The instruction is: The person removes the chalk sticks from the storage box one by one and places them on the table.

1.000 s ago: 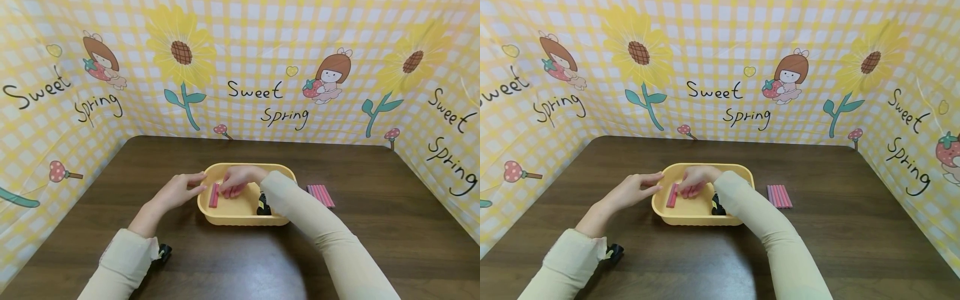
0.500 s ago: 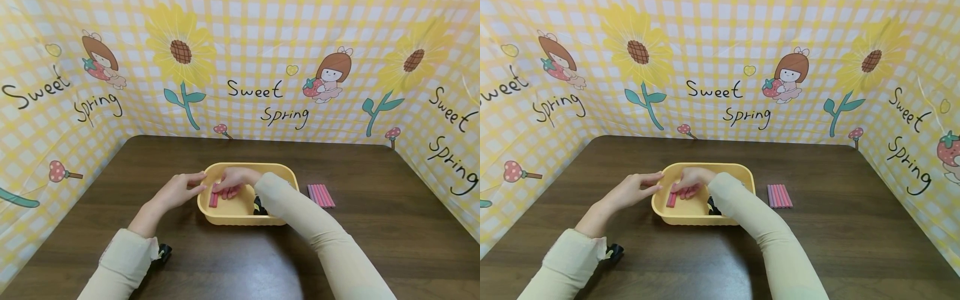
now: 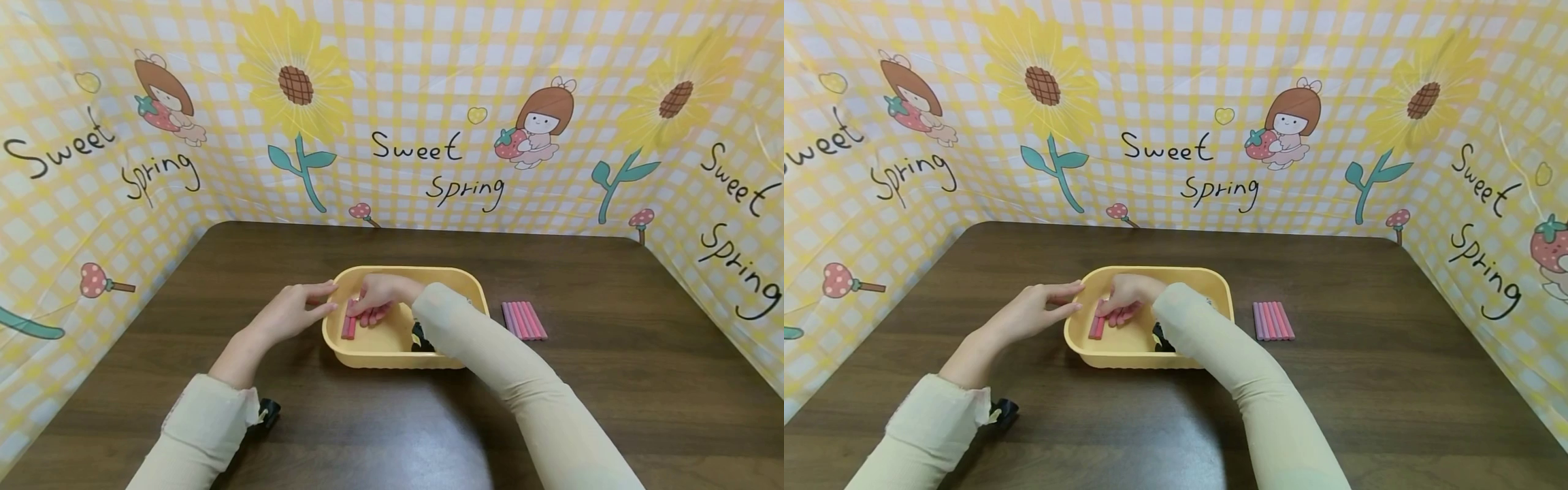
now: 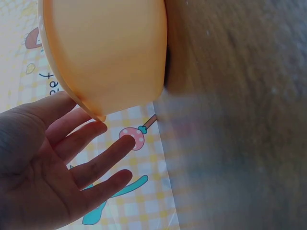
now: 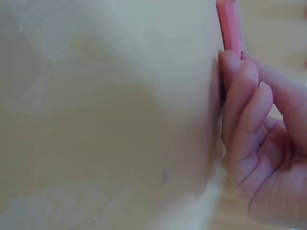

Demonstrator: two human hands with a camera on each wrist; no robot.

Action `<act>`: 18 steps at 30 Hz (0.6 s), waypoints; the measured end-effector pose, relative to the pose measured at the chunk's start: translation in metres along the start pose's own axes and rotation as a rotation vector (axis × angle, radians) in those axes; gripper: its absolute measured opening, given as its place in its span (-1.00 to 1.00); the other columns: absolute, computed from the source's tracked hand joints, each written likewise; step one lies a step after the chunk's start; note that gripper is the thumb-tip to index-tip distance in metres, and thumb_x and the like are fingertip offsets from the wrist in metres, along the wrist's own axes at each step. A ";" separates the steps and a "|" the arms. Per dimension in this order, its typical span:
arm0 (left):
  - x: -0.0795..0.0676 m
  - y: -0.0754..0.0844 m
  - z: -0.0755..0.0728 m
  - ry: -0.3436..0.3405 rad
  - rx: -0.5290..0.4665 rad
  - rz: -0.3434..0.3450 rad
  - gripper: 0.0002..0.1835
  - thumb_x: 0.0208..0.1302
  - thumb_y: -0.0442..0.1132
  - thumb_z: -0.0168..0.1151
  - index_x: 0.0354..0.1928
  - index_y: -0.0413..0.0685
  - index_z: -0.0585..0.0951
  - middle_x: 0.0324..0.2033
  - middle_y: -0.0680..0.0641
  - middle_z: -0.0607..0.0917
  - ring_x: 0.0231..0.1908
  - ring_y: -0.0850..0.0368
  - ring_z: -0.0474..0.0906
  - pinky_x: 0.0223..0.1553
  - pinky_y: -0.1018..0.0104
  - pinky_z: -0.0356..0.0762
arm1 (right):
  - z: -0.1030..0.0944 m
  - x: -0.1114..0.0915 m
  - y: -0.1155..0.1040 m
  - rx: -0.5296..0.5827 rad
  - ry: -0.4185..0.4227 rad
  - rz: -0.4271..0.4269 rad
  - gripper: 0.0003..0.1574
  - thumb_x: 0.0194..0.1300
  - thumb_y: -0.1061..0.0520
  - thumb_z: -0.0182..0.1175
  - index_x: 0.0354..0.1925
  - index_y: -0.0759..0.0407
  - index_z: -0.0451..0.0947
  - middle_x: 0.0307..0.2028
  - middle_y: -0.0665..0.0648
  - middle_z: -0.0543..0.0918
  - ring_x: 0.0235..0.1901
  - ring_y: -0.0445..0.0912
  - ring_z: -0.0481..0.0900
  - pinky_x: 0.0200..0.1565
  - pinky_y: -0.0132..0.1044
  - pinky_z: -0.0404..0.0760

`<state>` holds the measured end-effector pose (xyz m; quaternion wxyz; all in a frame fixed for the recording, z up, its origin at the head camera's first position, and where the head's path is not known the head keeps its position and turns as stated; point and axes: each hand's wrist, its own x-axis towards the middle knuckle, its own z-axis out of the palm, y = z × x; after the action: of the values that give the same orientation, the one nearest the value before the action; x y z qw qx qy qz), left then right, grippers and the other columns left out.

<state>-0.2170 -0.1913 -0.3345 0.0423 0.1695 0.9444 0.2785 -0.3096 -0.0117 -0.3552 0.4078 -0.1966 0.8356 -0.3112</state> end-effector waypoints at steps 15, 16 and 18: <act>0.000 -0.001 0.000 0.006 -0.001 0.018 -0.50 0.31 -0.18 0.13 0.25 -0.21 0.41 0.26 -0.25 0.39 0.16 -0.17 0.47 0.16 -0.04 0.44 | -0.003 0.003 0.000 0.018 -0.044 0.032 -0.63 0.30 0.10 0.13 -0.60 0.22 0.58 -0.69 0.01 0.61 -0.73 -0.28 0.48 -0.62 -0.56 0.45; 0.000 -0.001 0.000 0.007 -0.001 0.019 -0.50 0.31 -0.17 0.13 0.25 -0.21 0.41 0.26 -0.25 0.39 0.17 -0.17 0.47 0.16 -0.04 0.44 | -0.003 0.003 0.000 0.020 -0.047 0.029 -0.63 0.31 0.11 0.12 -0.59 0.22 0.58 -0.69 0.01 0.61 -0.74 -0.28 0.47 -0.63 -0.56 0.45; 0.000 -0.001 0.000 0.010 -0.001 0.023 -0.51 0.31 -0.18 0.14 0.25 -0.21 0.41 0.25 -0.26 0.40 0.16 -0.17 0.47 0.15 -0.04 0.45 | -0.004 0.002 0.000 0.026 -0.057 0.028 -0.62 0.32 0.10 0.09 -0.58 0.22 0.58 -0.69 0.01 0.61 -0.74 -0.29 0.47 -0.63 -0.57 0.45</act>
<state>-0.2170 -0.1925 -0.3350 0.0344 0.1789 0.9425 0.2802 -0.3139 -0.0112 -0.3545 0.4381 -0.1885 0.8222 -0.3106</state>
